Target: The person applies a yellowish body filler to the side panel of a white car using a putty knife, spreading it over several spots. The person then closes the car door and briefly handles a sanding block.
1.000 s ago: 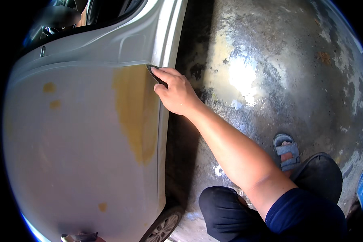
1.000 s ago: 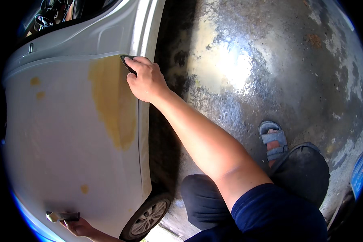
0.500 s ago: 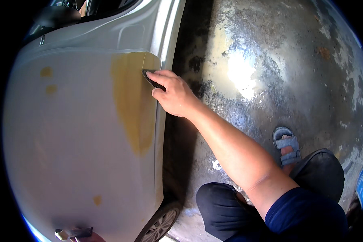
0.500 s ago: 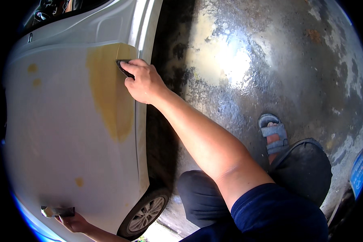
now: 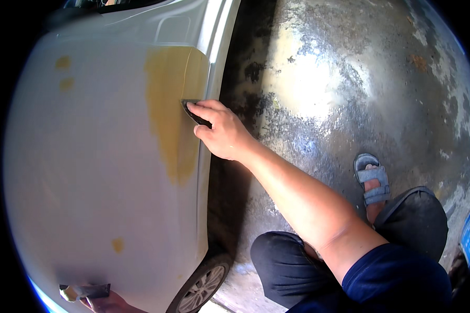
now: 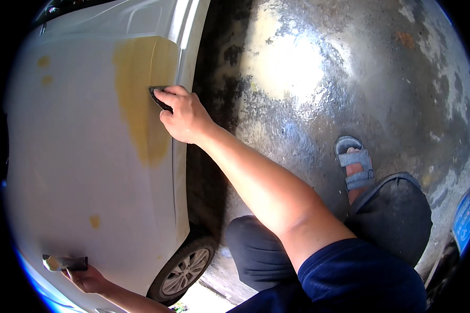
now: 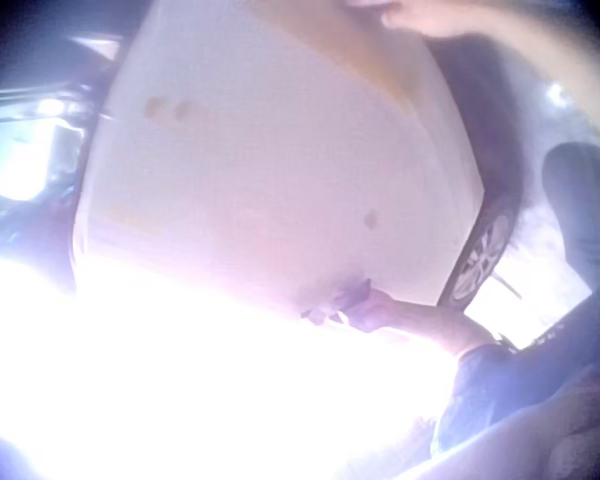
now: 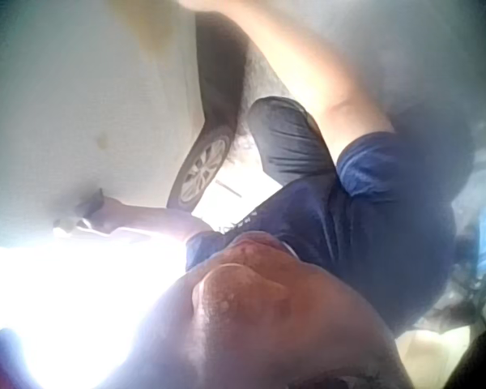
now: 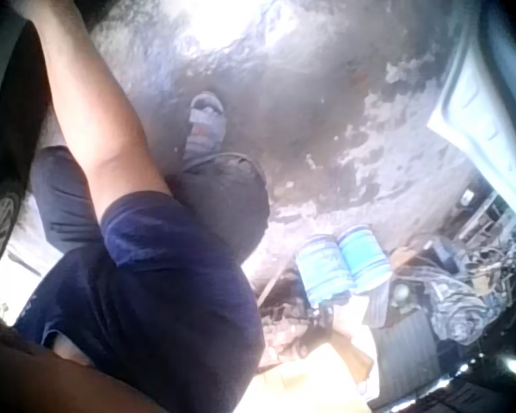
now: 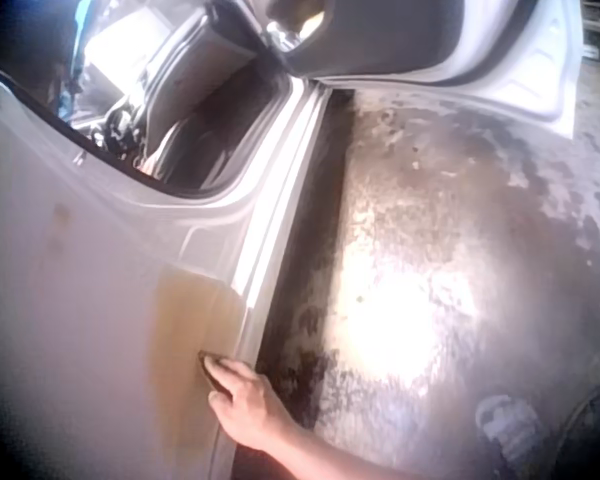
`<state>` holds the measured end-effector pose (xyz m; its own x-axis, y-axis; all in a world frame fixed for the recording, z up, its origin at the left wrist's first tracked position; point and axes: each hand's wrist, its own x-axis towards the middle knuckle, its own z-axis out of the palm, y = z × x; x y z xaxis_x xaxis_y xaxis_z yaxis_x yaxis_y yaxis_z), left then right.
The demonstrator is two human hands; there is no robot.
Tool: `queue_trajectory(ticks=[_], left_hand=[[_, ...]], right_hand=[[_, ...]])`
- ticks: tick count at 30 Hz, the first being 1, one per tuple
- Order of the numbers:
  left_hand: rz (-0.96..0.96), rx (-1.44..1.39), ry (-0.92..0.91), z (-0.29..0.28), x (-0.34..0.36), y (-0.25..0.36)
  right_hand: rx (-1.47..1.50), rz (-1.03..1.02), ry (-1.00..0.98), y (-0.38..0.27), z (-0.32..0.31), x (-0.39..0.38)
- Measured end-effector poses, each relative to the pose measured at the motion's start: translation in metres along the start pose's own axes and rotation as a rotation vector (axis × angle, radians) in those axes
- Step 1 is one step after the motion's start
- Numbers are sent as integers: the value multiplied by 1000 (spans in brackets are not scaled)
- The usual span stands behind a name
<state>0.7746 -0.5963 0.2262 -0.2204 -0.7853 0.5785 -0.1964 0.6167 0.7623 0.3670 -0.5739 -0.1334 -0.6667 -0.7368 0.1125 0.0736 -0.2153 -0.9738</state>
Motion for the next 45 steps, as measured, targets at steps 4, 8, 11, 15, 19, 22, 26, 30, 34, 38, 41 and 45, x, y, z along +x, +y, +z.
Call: queue_trajectory(ticks=[4, 8, 11, 15, 19, 22, 26, 30, 34, 38, 41, 45], left_hand=[[21, -17, 160, 27, -4, 0], [-7, -36, 127, 32, -7, 3], [-17, -53, 202, 37, -7, 1], [-7, 17, 137, 27, -4, 1], [6, 19, 84, 23, -4, 2], [26, 39, 168, 39, -8, 2], [4, 56, 104, 39, -8, 4], [-7, -3, 123, 43, -9, 2], [2, 30, 204, 55, -11, 4], [16, 9, 184, 52, -11, 2], [-38, -122, -74, 37, -6, 5], [7, -1, 222, 60, -13, 5]], right_hand=[[-10, -6, -13, 2, 10, -13], [-6, 0, -29, 1, 18, -26], [-12, 6, -37, 1, 26, -35], [19, -4, -29, 1, 35, -46], [4, -50, 11, 4, 46, -59], [-10, -46, 13, 4, 56, -70], [11, -62, 18, 7, 63, -80], [-19, -9, -14, 6, 75, -95], [-21, 25, -48, 3, 83, -109], [-10, 73, -90, -3, 89, -121], [4, 52, -88, -4, 92, -128], [10, 50, -91, -4, 101, -138]])
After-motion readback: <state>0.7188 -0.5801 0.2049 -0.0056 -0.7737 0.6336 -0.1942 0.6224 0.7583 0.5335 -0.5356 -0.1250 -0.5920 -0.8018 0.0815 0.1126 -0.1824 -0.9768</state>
